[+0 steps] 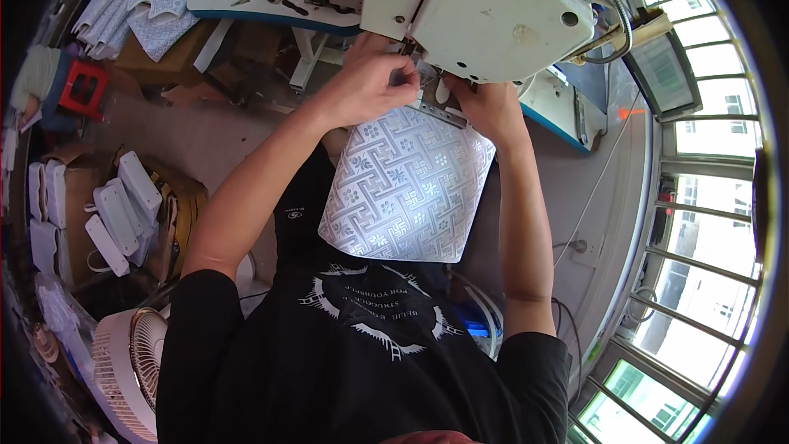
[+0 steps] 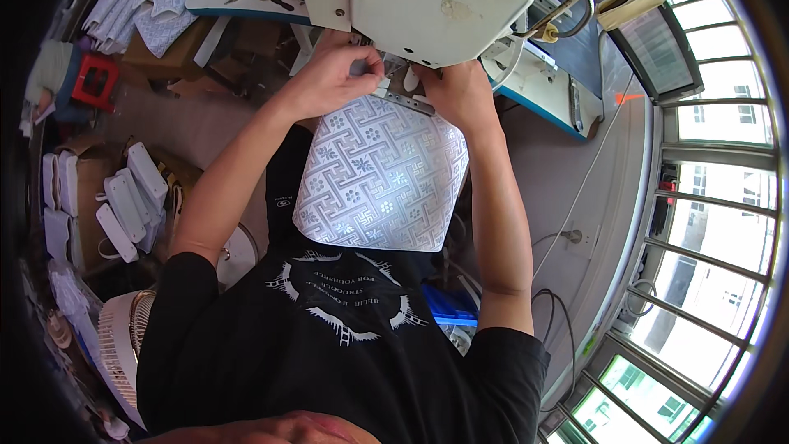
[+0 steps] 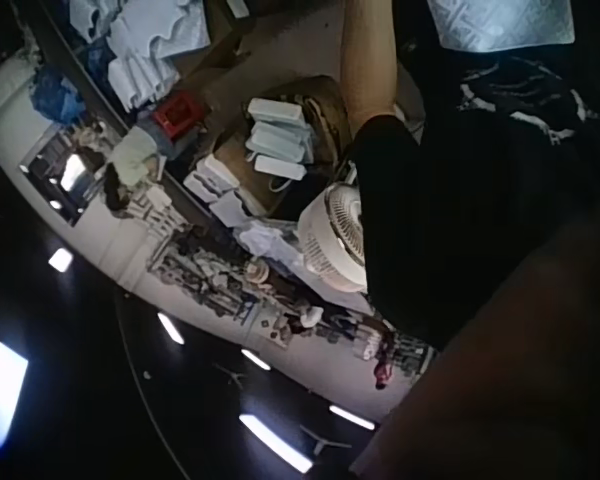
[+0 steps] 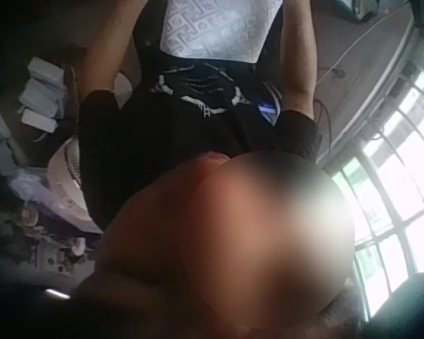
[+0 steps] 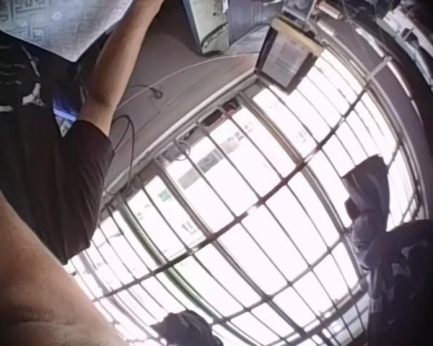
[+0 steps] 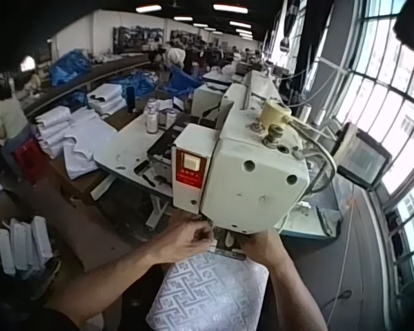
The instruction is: Operating a sewing machine to attach handles and straps to white patterned bags.
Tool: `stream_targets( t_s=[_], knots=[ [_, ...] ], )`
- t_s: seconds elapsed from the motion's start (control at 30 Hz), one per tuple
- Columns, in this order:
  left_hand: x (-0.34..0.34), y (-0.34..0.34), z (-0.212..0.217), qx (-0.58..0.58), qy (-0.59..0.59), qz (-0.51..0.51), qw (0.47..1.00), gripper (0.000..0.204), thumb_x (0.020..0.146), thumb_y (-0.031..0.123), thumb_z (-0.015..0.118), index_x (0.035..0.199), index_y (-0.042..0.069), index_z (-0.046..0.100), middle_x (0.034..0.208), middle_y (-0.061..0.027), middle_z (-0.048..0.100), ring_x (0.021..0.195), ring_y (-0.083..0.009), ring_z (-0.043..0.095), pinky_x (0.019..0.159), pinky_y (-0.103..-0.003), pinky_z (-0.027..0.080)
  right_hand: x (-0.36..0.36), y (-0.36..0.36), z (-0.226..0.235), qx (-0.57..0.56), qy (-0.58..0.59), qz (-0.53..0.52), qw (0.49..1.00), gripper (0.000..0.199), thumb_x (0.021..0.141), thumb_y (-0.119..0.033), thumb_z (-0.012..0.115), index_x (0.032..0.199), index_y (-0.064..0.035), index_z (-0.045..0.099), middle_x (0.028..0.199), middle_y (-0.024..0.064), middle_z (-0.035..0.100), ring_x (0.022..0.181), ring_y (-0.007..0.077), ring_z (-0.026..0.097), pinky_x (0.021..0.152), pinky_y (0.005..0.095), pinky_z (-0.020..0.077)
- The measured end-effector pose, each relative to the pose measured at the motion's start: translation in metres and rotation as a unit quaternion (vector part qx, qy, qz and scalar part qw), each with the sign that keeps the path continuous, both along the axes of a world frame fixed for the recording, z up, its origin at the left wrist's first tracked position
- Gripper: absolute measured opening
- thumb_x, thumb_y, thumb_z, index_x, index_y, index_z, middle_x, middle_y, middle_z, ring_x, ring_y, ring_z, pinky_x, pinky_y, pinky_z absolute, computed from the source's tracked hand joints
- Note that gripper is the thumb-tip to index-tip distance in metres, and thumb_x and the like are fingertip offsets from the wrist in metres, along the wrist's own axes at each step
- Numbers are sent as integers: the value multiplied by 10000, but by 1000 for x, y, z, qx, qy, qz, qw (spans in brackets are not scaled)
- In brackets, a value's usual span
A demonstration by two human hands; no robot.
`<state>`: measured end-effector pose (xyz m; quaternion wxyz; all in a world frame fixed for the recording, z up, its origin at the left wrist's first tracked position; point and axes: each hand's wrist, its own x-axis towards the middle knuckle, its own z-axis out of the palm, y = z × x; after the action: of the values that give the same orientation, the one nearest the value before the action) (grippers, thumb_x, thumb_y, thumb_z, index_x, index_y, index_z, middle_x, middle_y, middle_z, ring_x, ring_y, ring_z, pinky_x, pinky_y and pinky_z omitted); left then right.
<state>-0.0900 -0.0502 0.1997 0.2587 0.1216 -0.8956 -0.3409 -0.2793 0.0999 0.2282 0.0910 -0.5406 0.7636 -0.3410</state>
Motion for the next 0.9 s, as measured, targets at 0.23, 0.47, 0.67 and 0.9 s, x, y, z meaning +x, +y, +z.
stream_targets(
  t_s=[0.23,0.47,0.67,0.9],
  knots=[
    [28,26,25,-225,30,-16,974,115,811,72,708,907,50,649,1260,-106,654,1244,-285,590,1056,-417,491,1,0,4,19,-1,-3,1000,257,913,-87,752,1152,-7,707,917,119,736,783,192,673,725,360,552],
    [17,31,22,-304,14,-98,948,163,831,42,670,986,2,636,1260,-119,688,1260,-288,624,1091,-400,513,-1,1,2,7,7,15,1000,252,906,-80,755,1140,-1,707,911,113,739,767,196,669,695,358,548],
    [15,66,24,-220,-41,-9,975,343,871,59,647,1198,-40,623,1294,-163,656,1288,-299,595,1115,-393,491,-6,1,-5,-4,-6,10,1000,241,896,-110,752,1121,-28,727,927,137,746,809,264,686,718,391,556],
    [8,81,24,-229,-36,32,972,425,866,150,655,1237,-57,629,1256,-187,612,1208,-324,575,1122,-422,460,-3,-1,5,36,-17,1,999,261,877,-159,741,1123,-72,744,1007,198,752,934,410,715,803,463,573]
  ],
)
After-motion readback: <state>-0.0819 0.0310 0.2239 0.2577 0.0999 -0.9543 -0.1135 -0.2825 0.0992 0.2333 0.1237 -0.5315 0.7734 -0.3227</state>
